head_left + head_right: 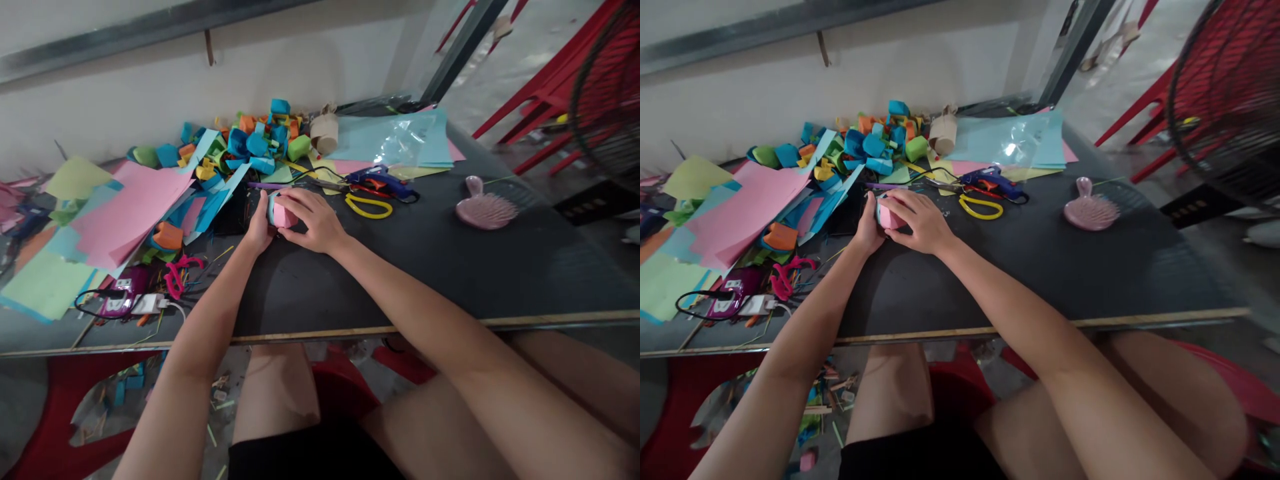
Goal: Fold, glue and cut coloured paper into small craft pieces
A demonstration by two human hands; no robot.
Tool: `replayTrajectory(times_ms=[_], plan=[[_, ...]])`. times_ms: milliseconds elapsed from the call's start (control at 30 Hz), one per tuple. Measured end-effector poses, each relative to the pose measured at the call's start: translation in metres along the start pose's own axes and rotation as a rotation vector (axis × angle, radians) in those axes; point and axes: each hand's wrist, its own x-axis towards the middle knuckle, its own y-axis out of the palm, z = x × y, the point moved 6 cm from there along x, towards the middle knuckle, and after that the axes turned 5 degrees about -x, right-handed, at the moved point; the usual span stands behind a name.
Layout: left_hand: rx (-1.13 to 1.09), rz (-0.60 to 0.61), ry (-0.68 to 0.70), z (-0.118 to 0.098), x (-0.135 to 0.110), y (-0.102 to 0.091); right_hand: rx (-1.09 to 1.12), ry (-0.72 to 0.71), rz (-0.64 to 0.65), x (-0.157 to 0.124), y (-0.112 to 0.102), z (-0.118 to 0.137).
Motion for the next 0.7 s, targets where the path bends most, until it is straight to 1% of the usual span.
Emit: replayTrajectory(times_ms=[167, 367, 467, 600, 700], plan=[[0.018, 0.0, -0.01, 0.001, 0.0, -0.001, 0.012, 0.048, 0.023, -0.001, 0.003, -0.004], [0.027, -0.009, -0.005, 0.005, -0.001, -0.002, 0.034, 0.047, 0.039, 0.0, 0.002, -0.007], [0.066, 0.028, -0.029, 0.008, 0.003, -0.003, 0.028, 0.052, 0.038, 0.0, 0.001, -0.008], [0.169, 0.097, -0.069, 0.009, 0.004, -0.006, -0.002, 0.081, 0.002, -0.001, 0.0, -0.01], [0.208, 0.196, 0.002, 0.001, -0.003, -0.003, 0.018, 0.089, -0.025, -0.001, -0.002, -0.01]])
